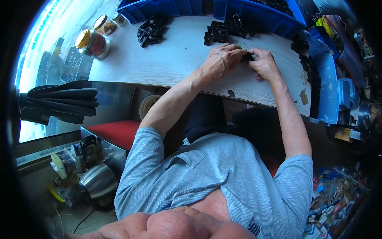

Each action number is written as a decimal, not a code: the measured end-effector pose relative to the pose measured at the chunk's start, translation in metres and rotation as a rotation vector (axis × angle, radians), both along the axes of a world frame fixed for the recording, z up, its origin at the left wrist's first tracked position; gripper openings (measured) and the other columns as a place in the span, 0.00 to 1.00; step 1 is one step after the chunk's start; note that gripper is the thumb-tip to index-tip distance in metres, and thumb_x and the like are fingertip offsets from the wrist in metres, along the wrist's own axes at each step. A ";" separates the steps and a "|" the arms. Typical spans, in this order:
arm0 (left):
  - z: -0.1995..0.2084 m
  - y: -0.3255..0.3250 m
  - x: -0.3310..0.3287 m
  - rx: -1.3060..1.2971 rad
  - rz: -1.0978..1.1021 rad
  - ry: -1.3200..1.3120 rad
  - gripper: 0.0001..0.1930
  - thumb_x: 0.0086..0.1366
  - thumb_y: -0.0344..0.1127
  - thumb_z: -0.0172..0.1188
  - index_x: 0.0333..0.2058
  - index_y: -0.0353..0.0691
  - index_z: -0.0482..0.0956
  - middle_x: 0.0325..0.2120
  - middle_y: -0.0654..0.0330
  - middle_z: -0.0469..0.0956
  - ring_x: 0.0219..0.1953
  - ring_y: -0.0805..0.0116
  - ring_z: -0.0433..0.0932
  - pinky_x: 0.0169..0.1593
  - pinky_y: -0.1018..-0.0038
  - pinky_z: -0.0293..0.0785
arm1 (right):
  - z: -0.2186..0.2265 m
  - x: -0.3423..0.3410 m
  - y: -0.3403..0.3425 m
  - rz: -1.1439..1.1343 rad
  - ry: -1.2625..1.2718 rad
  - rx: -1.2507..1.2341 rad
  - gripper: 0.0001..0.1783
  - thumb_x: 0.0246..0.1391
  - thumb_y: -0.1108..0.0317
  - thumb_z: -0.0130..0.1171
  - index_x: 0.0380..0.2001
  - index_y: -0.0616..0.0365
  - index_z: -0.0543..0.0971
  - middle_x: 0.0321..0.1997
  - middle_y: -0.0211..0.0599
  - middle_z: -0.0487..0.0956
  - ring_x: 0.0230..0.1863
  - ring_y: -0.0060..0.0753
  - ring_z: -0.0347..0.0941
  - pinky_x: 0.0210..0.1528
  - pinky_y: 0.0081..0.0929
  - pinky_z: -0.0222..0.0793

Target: The recorder is manually assembling small black plastic components at a workbench.

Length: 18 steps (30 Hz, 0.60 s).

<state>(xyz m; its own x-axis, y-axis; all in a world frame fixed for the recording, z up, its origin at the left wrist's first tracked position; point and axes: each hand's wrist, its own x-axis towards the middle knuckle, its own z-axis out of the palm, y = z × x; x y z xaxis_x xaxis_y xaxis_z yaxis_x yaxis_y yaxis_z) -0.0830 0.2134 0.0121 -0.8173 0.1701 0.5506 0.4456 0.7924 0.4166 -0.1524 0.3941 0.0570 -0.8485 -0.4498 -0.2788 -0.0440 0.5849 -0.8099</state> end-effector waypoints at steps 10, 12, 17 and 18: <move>-0.001 0.005 0.001 -0.055 0.007 0.029 0.18 0.63 0.28 0.62 0.52 0.43 0.83 0.45 0.56 0.83 0.47 0.56 0.82 0.53 0.65 0.79 | -0.001 -0.002 0.000 0.010 -0.018 -0.038 0.20 0.52 0.76 0.55 0.50 0.57 0.79 0.14 0.24 0.67 0.09 0.18 0.60 0.11 0.20 0.53; -0.002 0.007 -0.001 -0.092 -0.005 0.023 0.18 0.64 0.29 0.61 0.53 0.44 0.83 0.48 0.55 0.82 0.49 0.55 0.82 0.55 0.62 0.77 | -0.004 -0.004 0.000 -0.004 -0.033 -0.022 0.20 0.53 0.77 0.55 0.50 0.56 0.79 0.14 0.25 0.67 0.09 0.19 0.59 0.11 0.21 0.52; -0.003 0.010 0.003 -0.166 0.016 -0.028 0.18 0.67 0.32 0.60 0.56 0.46 0.81 0.52 0.56 0.81 0.54 0.55 0.78 0.58 0.59 0.73 | -0.008 -0.006 0.005 0.007 -0.015 -0.036 0.17 0.55 0.73 0.59 0.49 0.56 0.80 0.15 0.25 0.69 0.10 0.19 0.60 0.12 0.20 0.53; -0.003 0.011 0.004 -0.210 0.047 -0.060 0.19 0.68 0.33 0.60 0.57 0.47 0.81 0.54 0.56 0.80 0.56 0.55 0.77 0.58 0.59 0.72 | -0.007 -0.005 0.004 -0.001 -0.013 -0.034 0.17 0.55 0.73 0.59 0.49 0.56 0.80 0.15 0.25 0.69 0.10 0.19 0.60 0.12 0.20 0.53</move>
<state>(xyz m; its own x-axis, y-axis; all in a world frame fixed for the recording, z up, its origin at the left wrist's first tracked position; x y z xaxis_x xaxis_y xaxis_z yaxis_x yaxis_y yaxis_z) -0.0793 0.2242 0.0093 -0.8571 0.2368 0.4574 0.3855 0.8840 0.2646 -0.1574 0.3979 0.0500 -0.8452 -0.4588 -0.2740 -0.0332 0.5568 -0.8300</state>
